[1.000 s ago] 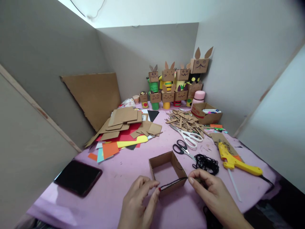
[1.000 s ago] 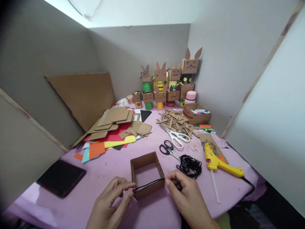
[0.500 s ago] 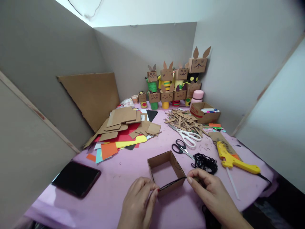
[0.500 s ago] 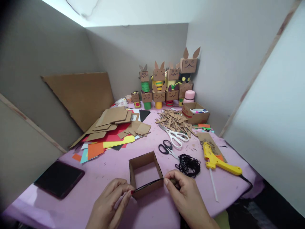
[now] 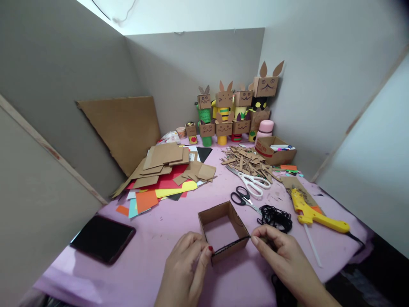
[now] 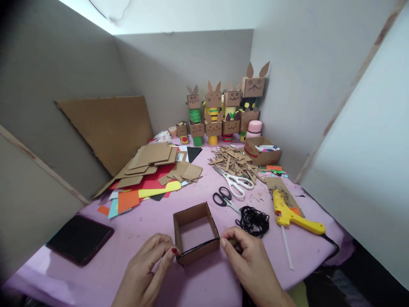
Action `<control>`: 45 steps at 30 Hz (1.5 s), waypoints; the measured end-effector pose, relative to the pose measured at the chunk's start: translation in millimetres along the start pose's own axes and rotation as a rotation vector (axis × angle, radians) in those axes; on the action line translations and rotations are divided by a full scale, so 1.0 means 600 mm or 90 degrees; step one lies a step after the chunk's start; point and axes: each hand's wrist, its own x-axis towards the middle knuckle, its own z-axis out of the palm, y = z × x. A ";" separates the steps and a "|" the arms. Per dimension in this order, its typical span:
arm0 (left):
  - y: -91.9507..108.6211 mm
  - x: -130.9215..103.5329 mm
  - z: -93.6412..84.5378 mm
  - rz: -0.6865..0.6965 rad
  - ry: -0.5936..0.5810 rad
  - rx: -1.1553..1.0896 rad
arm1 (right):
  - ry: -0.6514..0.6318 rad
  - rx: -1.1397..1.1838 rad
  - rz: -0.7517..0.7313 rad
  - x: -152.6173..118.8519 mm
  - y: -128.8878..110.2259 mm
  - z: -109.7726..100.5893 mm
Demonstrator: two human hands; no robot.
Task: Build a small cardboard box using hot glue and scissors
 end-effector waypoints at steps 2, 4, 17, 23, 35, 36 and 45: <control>0.001 0.006 -0.005 -0.020 0.004 -0.013 | 0.002 -0.003 0.003 0.000 -0.001 0.000; 0.003 0.014 -0.011 -0.026 0.011 -0.010 | 0.005 -0.005 0.004 0.000 -0.001 0.001; -0.005 0.009 -0.008 -0.001 -0.035 0.043 | -0.028 -0.002 0.020 0.002 0.004 -0.001; -0.007 0.004 -0.012 0.077 -0.026 0.097 | -0.005 0.009 0.027 0.002 -0.002 0.003; -0.012 -0.004 -0.006 0.093 0.025 0.125 | 0.024 0.022 0.023 0.004 -0.014 0.005; -0.012 -0.004 -0.008 0.104 0.021 0.137 | 0.024 0.023 0.024 0.004 -0.015 0.005; -0.011 -0.002 -0.010 0.153 0.030 0.190 | 0.029 0.013 0.018 0.008 -0.017 0.006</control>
